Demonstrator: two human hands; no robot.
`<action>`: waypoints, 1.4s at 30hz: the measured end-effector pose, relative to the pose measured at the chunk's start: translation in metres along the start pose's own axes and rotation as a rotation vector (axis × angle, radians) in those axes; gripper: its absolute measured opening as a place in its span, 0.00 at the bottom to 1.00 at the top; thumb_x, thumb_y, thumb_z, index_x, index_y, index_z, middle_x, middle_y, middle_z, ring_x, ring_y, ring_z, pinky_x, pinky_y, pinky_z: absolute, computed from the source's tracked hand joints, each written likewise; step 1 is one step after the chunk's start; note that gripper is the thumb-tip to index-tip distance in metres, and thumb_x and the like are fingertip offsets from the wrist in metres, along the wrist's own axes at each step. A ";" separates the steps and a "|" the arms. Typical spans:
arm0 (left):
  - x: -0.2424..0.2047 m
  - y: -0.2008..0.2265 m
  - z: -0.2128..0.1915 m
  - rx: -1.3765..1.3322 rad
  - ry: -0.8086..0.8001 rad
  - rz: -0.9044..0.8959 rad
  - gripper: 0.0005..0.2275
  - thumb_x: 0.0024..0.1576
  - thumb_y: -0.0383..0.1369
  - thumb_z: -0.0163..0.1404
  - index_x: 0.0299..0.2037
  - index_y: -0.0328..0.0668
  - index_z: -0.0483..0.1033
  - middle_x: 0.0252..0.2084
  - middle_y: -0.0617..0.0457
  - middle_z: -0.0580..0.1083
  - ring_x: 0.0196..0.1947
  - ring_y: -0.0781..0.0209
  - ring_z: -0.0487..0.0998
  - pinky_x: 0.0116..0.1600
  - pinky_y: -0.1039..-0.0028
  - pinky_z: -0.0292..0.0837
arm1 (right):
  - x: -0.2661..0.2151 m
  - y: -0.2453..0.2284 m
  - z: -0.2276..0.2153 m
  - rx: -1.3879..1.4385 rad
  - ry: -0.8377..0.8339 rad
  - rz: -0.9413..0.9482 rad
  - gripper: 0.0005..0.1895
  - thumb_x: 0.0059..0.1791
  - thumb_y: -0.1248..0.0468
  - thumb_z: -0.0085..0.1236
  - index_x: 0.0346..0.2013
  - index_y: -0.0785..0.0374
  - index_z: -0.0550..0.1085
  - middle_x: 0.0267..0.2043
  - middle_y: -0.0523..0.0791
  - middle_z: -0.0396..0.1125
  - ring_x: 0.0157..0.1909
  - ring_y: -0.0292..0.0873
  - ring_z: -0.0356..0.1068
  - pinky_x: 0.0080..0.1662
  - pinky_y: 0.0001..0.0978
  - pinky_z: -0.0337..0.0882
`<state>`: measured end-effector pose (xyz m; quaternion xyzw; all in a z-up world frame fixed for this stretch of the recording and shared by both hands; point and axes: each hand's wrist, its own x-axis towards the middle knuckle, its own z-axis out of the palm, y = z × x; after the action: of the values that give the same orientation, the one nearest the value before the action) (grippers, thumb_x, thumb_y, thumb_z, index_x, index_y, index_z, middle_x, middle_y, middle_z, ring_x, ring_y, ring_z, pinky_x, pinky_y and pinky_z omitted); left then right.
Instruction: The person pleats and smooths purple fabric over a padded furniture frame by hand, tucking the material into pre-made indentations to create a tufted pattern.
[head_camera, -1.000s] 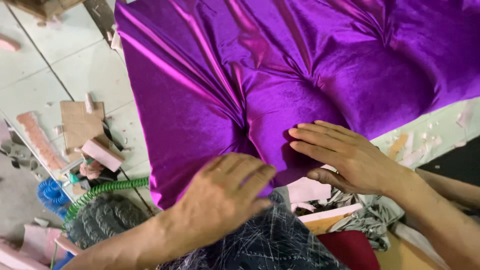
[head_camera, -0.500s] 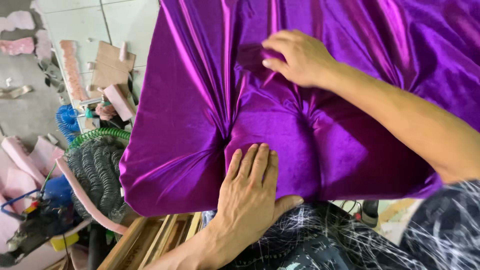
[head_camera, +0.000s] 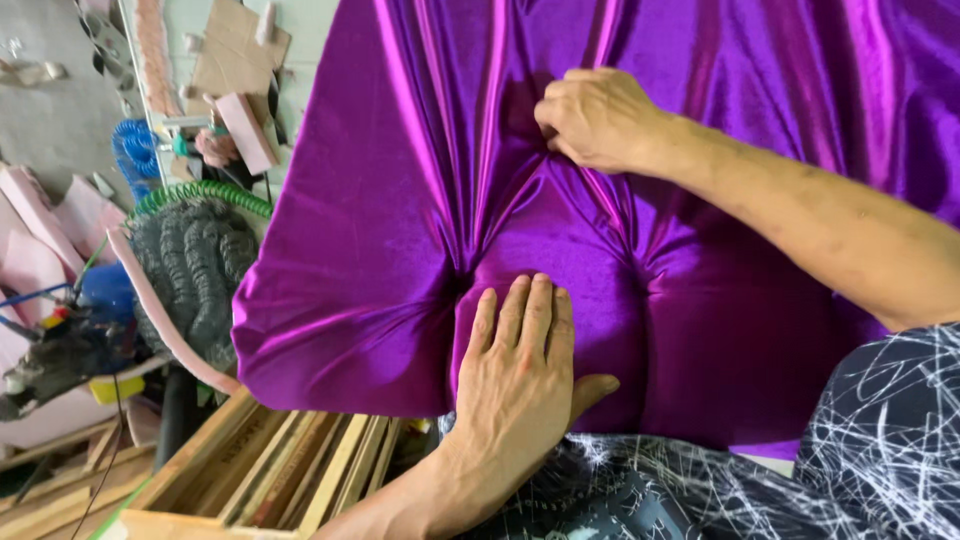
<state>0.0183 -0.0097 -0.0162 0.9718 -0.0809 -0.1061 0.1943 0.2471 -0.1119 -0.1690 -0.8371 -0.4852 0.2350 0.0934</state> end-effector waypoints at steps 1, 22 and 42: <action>0.001 0.001 0.000 0.002 -0.001 -0.011 0.34 0.46 0.56 0.50 0.52 0.31 0.67 0.56 0.37 0.66 0.58 0.44 0.64 0.62 0.52 0.54 | -0.001 0.002 0.003 -0.087 0.074 -0.063 0.04 0.45 0.62 0.56 0.28 0.60 0.73 0.29 0.43 0.68 0.31 0.44 0.67 0.34 0.37 0.70; 0.082 -0.009 0.036 0.044 -0.079 -0.348 0.43 0.46 0.66 0.37 0.51 0.23 0.62 0.41 0.38 0.68 0.40 0.43 0.70 0.40 0.59 0.68 | 0.007 0.016 0.024 -0.254 0.322 -0.017 0.11 0.48 0.70 0.43 0.20 0.61 0.62 0.20 0.44 0.61 0.24 0.43 0.61 0.24 0.36 0.64; 0.090 -0.024 -0.007 -0.368 -0.160 -0.253 0.17 0.59 0.40 0.35 0.42 0.29 0.66 0.37 0.38 0.72 0.39 0.41 0.72 0.46 0.55 0.64 | 0.013 0.031 0.035 -0.044 0.270 0.026 0.12 0.47 0.69 0.38 0.20 0.61 0.65 0.21 0.44 0.62 0.24 0.44 0.62 0.23 0.39 0.66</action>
<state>0.1094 -0.0034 -0.0345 0.9109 0.0472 -0.2194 0.3462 0.2593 -0.1188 -0.2158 -0.8692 -0.4623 0.1109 0.1361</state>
